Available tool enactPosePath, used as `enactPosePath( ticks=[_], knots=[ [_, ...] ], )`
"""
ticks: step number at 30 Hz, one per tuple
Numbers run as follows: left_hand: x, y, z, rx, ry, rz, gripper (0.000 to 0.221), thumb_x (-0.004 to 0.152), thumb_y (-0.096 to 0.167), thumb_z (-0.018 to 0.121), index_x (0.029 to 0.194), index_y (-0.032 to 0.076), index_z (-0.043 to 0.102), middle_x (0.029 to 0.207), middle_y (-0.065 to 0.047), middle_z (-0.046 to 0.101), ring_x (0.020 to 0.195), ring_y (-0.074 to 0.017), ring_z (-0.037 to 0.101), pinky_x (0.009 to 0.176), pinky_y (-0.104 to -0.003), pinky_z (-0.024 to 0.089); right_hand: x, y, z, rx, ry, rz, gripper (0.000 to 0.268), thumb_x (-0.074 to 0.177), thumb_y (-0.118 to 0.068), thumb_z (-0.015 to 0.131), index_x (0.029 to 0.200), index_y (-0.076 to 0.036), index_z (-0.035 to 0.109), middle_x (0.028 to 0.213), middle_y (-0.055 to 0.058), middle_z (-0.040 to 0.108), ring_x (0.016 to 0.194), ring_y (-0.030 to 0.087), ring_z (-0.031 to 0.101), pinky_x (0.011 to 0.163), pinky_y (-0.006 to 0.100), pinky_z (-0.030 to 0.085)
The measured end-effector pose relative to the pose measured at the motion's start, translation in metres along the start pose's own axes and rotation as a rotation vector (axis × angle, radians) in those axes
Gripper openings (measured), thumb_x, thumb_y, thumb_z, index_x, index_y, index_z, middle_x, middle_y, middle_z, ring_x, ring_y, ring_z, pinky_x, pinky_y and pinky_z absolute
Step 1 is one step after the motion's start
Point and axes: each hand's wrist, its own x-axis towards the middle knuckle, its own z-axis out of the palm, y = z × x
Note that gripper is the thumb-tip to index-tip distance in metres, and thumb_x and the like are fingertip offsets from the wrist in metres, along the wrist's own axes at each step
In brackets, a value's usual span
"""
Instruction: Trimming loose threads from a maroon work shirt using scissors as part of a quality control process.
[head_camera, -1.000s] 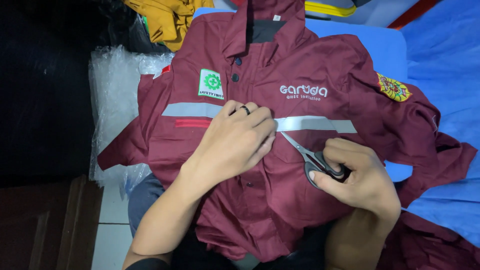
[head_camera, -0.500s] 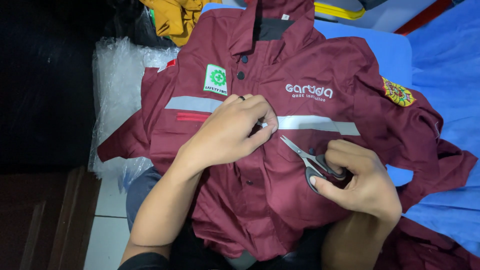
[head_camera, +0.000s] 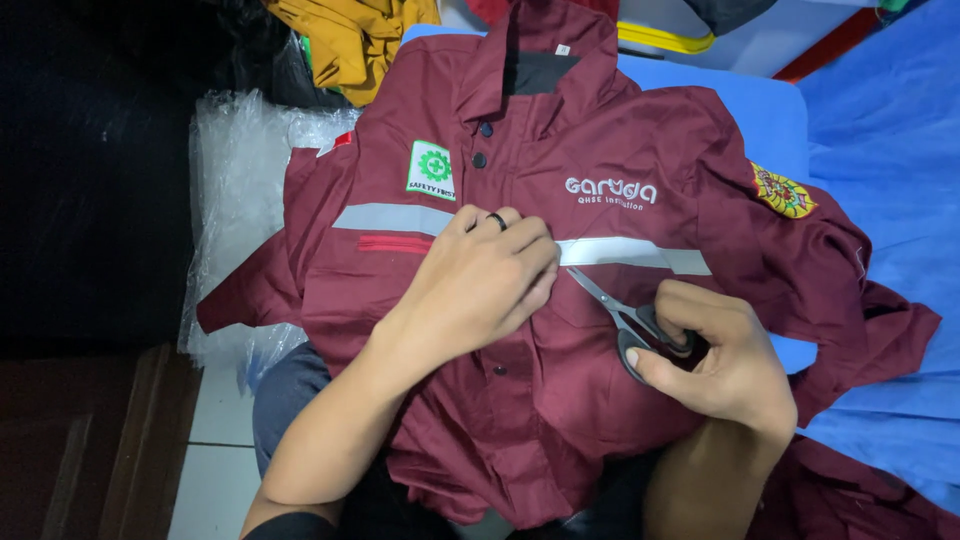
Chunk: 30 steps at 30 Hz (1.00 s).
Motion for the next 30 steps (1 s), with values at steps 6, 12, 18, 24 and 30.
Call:
enactPosePath(
  ticks=[6, 12, 18, 24, 30],
  knots=[
    [0.005, -0.008, -0.008, -0.371, -0.1, -0.118, 0.015, 0.102, 0.022, 0.055, 0.09, 0.014, 0.06, 0.086, 0.0, 0.061, 0.076, -0.026, 0.055, 0.07, -0.04, 0.036, -0.001, -0.002, 0.004, -0.094, 0.011, 0.009, 0.052, 0.074, -0.012, 0.078, 0.065, -0.012, 0.027, 0.064, -0.003, 0.029, 0.059, 0.013, 0.029, 0.055, 0.029, 0.024],
    [0.005, -0.013, -0.01, -0.521, -0.183, -0.188, 0.01, 0.099, 0.02, 0.053, 0.095, 0.017, 0.062, 0.095, 0.002, 0.064, 0.083, -0.0221, 0.059, 0.08, -0.036, 0.037, -0.002, -0.007, 0.006, -0.158, 0.003, 0.025, 0.05, 0.074, -0.014, 0.078, 0.062, -0.011, 0.03, 0.063, -0.003, 0.031, 0.058, 0.013, 0.03, 0.053, 0.029, 0.025],
    [0.005, -0.014, -0.011, -0.562, -0.18, -0.191, 0.012, 0.1, 0.019, 0.052, 0.095, 0.016, 0.062, 0.095, 0.001, 0.065, 0.083, -0.0223, 0.06, 0.082, -0.036, 0.037, -0.005, -0.017, 0.003, -0.254, -0.012, 0.028, 0.048, 0.076, -0.018, 0.077, 0.062, -0.01, 0.032, 0.065, -0.002, 0.03, 0.058, 0.014, 0.03, 0.053, 0.032, 0.025],
    [0.004, -0.017, -0.011, -0.652, -0.175, -0.212, 0.011, 0.1, 0.02, 0.053, 0.096, 0.015, 0.063, 0.096, 0.001, 0.067, 0.085, -0.0192, 0.062, 0.085, -0.035, 0.037, -0.002, -0.025, 0.011, -0.329, 0.025, -0.073, 0.046, 0.077, -0.018, 0.078, 0.062, -0.009, 0.036, 0.063, -0.001, 0.033, 0.058, 0.016, 0.034, 0.055, 0.034, 0.03],
    [0.004, -0.018, -0.012, -0.674, -0.162, -0.203, 0.011, 0.101, 0.019, 0.054, 0.095, 0.015, 0.062, 0.095, 0.001, 0.066, 0.085, -0.0182, 0.062, 0.085, -0.034, 0.038, 0.0, -0.04, 0.024, -0.452, 0.107, -0.212, 0.044, 0.083, -0.016, 0.077, 0.063, -0.011, 0.038, 0.066, 0.002, 0.035, 0.059, 0.021, 0.038, 0.063, 0.036, 0.036]
  ],
)
